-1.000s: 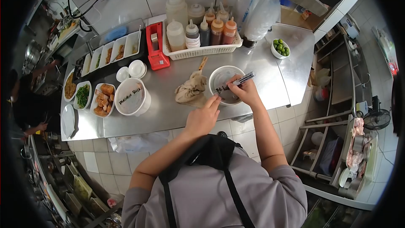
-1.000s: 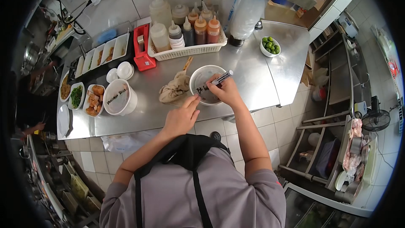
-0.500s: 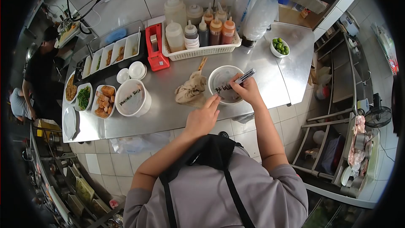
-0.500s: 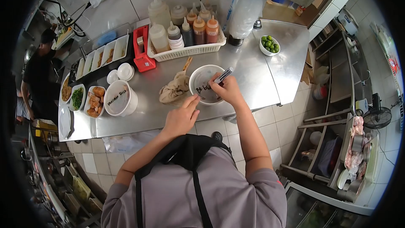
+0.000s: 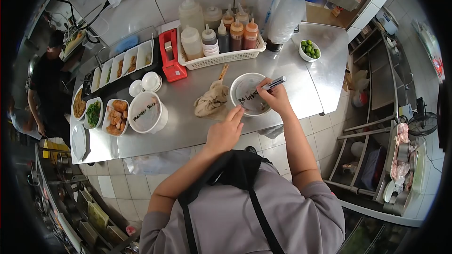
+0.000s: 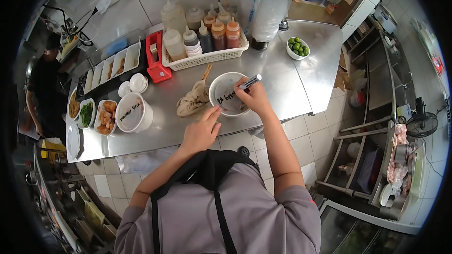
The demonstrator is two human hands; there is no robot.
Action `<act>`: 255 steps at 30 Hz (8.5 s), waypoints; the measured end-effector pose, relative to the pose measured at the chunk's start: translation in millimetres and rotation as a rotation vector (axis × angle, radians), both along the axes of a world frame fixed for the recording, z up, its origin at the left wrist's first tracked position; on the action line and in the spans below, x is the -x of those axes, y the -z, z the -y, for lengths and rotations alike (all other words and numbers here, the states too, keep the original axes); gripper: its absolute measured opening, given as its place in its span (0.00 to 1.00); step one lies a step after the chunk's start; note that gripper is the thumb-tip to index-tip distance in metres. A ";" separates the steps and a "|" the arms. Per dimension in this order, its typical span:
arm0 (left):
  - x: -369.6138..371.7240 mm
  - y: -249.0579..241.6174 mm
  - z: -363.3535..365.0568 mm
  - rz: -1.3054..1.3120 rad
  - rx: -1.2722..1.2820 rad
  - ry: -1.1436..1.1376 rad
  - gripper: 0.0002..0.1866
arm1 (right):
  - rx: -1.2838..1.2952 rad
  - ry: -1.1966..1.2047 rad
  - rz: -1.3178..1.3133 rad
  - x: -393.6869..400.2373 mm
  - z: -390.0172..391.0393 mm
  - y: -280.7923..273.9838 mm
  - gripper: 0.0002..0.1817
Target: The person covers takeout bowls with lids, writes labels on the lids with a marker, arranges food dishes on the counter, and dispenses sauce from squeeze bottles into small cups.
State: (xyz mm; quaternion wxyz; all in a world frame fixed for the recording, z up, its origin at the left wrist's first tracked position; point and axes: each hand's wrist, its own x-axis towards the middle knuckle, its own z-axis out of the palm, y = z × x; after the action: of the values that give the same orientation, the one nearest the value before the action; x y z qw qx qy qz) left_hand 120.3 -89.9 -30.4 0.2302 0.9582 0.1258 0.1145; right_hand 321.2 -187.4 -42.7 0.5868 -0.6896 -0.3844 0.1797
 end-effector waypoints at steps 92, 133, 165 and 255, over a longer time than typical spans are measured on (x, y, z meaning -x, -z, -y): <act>138.4 -42.7 -129.6 0.791 1.053 -0.508 0.39 | -0.068 -0.984 -0.224 150.3 -214.2 -104.9 0.10; -74.7 23.1 -54.2 0.145 1.688 -0.227 0.27 | 0.226 0.490 0.042 -70.7 104.2 -62.7 0.20; 293.7 79.9 -347.7 0.143 0.460 -1.071 0.15 | 0.618 -0.385 0.787 101.7 -136.1 -11.8 0.21; 47.7 79.2 -113.0 -0.066 0.366 -0.381 0.14 | 0.291 -1.155 0.526 44.6 -199.4 22.8 0.10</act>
State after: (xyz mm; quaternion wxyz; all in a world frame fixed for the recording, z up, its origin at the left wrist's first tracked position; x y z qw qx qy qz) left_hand 72.5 23.0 -109.6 0.3695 0.8628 0.3302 0.0998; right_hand 276.6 12.0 -65.5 0.1828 -0.4652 -0.7958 0.3419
